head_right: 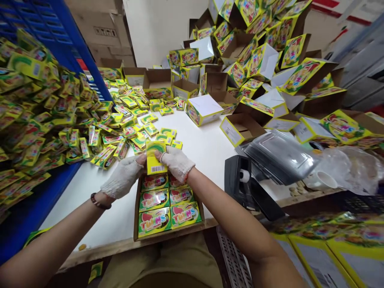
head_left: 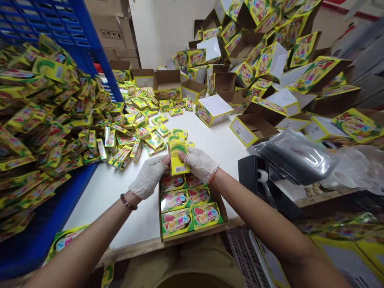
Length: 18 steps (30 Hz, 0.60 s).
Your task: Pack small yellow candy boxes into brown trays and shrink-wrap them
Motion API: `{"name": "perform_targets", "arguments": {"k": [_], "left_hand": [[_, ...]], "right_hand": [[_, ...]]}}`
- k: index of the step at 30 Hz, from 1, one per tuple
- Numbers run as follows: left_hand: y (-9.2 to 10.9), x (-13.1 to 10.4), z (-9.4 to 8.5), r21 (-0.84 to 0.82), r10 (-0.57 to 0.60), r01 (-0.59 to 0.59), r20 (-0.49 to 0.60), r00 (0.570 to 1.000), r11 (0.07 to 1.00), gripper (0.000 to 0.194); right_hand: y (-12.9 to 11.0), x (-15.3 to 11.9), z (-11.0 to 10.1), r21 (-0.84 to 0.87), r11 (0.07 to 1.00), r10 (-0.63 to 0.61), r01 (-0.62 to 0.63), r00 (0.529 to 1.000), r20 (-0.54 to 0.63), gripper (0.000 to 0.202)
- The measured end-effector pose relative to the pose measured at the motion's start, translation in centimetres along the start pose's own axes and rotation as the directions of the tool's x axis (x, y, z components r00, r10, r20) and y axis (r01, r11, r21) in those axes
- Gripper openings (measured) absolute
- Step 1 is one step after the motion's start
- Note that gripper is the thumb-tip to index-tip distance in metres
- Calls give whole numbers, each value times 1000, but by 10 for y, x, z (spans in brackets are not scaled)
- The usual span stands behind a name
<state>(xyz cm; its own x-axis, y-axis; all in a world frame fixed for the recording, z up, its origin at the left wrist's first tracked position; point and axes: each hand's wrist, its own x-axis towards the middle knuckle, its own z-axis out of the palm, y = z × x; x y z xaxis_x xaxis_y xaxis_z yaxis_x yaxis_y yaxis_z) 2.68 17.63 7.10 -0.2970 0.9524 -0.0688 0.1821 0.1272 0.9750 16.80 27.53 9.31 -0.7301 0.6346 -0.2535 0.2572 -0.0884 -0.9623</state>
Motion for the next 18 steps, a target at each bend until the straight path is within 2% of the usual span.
{"name": "perform_targets", "arguments": {"k": [1,2,4,5,6,7,9,11,14,16,18], "left_hand": [[0,5,-6,144,16,-7,-59,998,990,60],[-2,12,-15,348,48,6,-145,988,937,57],[-7,29,-39,708,131,118,-288,949,696,43],[-10,37,-51,791,144,189,-329,933,582,37],[-12,43,-62,827,141,236,-351,926,511,33],[-14,47,-72,835,127,260,-361,924,485,31],[-16,48,-83,818,115,245,-351,929,520,28],[-15,44,-86,773,112,199,-328,938,602,29],[-12,32,-77,637,82,123,-282,956,761,39],[-7,22,-67,435,33,85,-258,966,896,48],[0,9,-55,134,-35,67,-224,974,989,55]], "right_hand": [[-1,2,1,1,1000,-15,15,1000,-17,27],[-2,3,1,-25,999,-25,24,999,-41,28],[-2,3,-1,-121,992,-46,39,997,-59,29],[-2,3,-2,-166,985,-56,47,997,-52,29],[-2,2,-3,-199,979,-59,51,998,-33,29],[-2,1,-4,-224,973,-56,52,998,-9,30],[-2,-1,-4,-282,957,-63,70,997,36,32],[-5,-2,-4,-390,903,-158,181,983,91,30],[-13,-3,-2,-584,690,-361,427,903,234,19],[-22,-6,0,-646,561,-410,518,851,327,16],[-31,-13,2,-679,473,-427,561,820,381,20]]}}
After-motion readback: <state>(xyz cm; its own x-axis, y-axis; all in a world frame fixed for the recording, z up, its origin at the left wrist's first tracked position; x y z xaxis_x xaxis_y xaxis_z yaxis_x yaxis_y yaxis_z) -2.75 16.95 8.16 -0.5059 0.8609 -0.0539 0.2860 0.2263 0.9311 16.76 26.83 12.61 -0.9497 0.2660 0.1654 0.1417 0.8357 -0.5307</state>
